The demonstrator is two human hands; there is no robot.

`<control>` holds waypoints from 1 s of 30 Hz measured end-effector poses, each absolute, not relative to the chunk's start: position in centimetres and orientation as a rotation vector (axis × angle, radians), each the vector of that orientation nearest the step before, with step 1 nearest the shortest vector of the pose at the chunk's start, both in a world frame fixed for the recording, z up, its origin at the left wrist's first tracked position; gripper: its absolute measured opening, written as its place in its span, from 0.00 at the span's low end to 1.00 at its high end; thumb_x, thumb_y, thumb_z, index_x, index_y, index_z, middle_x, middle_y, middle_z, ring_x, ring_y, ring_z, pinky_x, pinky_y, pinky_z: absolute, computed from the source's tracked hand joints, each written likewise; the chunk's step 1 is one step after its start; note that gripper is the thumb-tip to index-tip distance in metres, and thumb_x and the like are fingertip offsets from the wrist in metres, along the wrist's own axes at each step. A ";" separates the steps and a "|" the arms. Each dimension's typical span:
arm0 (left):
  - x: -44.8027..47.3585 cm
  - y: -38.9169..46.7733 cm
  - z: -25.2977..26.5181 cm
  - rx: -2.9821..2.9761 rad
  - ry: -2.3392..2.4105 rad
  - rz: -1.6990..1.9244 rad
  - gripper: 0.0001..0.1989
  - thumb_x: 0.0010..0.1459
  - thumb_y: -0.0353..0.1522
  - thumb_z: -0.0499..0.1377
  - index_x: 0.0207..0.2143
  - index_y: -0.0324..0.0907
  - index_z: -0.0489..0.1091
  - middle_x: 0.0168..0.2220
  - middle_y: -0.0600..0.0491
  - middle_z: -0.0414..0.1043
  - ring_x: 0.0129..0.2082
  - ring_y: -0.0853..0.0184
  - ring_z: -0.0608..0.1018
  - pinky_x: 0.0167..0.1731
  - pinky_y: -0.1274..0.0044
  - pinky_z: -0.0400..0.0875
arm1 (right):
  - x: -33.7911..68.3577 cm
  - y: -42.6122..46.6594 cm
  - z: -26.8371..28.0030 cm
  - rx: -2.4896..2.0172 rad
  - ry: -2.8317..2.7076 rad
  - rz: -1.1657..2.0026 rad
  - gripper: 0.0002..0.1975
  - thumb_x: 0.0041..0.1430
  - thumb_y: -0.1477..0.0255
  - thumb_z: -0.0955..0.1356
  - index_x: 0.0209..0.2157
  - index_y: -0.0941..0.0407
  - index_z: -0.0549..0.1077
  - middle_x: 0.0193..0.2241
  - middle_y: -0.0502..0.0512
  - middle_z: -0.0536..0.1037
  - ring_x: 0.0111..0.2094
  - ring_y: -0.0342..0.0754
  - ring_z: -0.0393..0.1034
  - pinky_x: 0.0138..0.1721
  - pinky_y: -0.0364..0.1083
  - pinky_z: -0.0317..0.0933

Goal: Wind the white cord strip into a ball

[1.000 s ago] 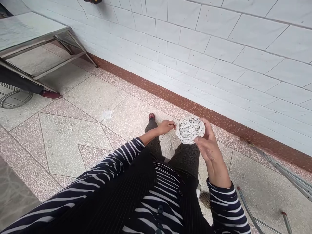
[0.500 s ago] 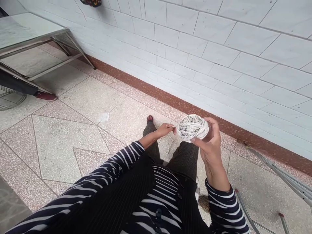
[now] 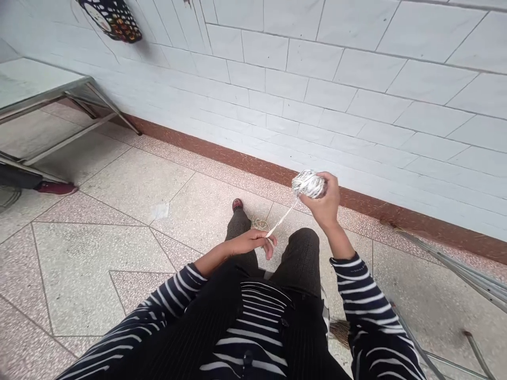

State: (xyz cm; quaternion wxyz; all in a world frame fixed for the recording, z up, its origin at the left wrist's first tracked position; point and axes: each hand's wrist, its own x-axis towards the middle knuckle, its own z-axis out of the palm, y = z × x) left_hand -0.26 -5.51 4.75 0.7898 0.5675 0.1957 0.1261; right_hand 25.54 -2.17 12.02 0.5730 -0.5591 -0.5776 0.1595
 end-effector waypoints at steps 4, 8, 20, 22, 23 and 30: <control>-0.6 -5.0 8.4 1.263 0.368 0.347 0.18 0.66 0.42 0.55 0.40 0.34 0.71 0.32 0.45 0.79 0.32 0.63 0.81 0.41 0.70 0.72 | 24.2 -2.5 6.9 -1.373 -1.435 0.547 0.30 0.38 0.73 0.76 0.46 0.51 0.68 0.49 0.55 0.67 0.54 0.59 0.61 0.58 0.58 0.54; 0.0 -2.0 10.3 1.329 0.504 0.508 0.19 0.65 0.42 0.54 0.32 0.35 0.74 0.29 0.46 0.79 0.31 0.65 0.80 0.40 0.72 0.72 | 22.2 -5.1 3.1 -1.352 -1.407 0.877 0.29 0.40 0.71 0.76 0.47 0.51 0.67 0.45 0.53 0.69 0.47 0.56 0.65 0.51 0.55 0.59; 1.8 3.2 5.3 1.713 0.814 0.404 0.21 0.58 0.42 0.60 0.21 0.35 0.74 0.20 0.53 0.72 0.22 0.73 0.71 0.30 0.80 0.65 | 20.5 -9.8 4.5 -1.057 -1.198 1.526 0.41 0.48 0.65 0.75 0.63 0.45 0.60 0.58 0.54 0.69 0.56 0.56 0.66 0.56 0.54 0.61; 1.9 3.0 4.3 1.598 0.763 0.383 0.20 0.56 0.44 0.62 0.24 0.34 0.76 0.22 0.53 0.74 0.24 0.72 0.72 0.30 0.80 0.65 | 20.7 -10.1 5.5 -1.007 -1.148 1.593 0.42 0.47 0.67 0.76 0.64 0.44 0.61 0.61 0.53 0.67 0.59 0.57 0.63 0.58 0.54 0.59; 1.8 3.0 3.9 1.543 0.742 0.373 0.20 0.55 0.44 0.63 0.26 0.34 0.77 0.24 0.52 0.75 0.25 0.71 0.73 0.31 0.79 0.66 | 20.8 -10.2 5.8 -1.003 -1.143 1.602 0.41 0.47 0.67 0.76 0.62 0.44 0.63 0.60 0.53 0.68 0.59 0.56 0.63 0.58 0.54 0.59; 1.0 2.8 2.5 1.547 0.605 0.413 0.13 0.54 0.39 0.65 0.32 0.37 0.80 0.32 0.52 0.78 0.35 0.68 0.76 0.41 0.77 0.66 | 22.6 -10.1 7.2 -1.044 -0.990 1.498 0.33 0.44 0.67 0.77 0.54 0.44 0.70 0.51 0.52 0.74 0.49 0.55 0.71 0.46 0.53 0.69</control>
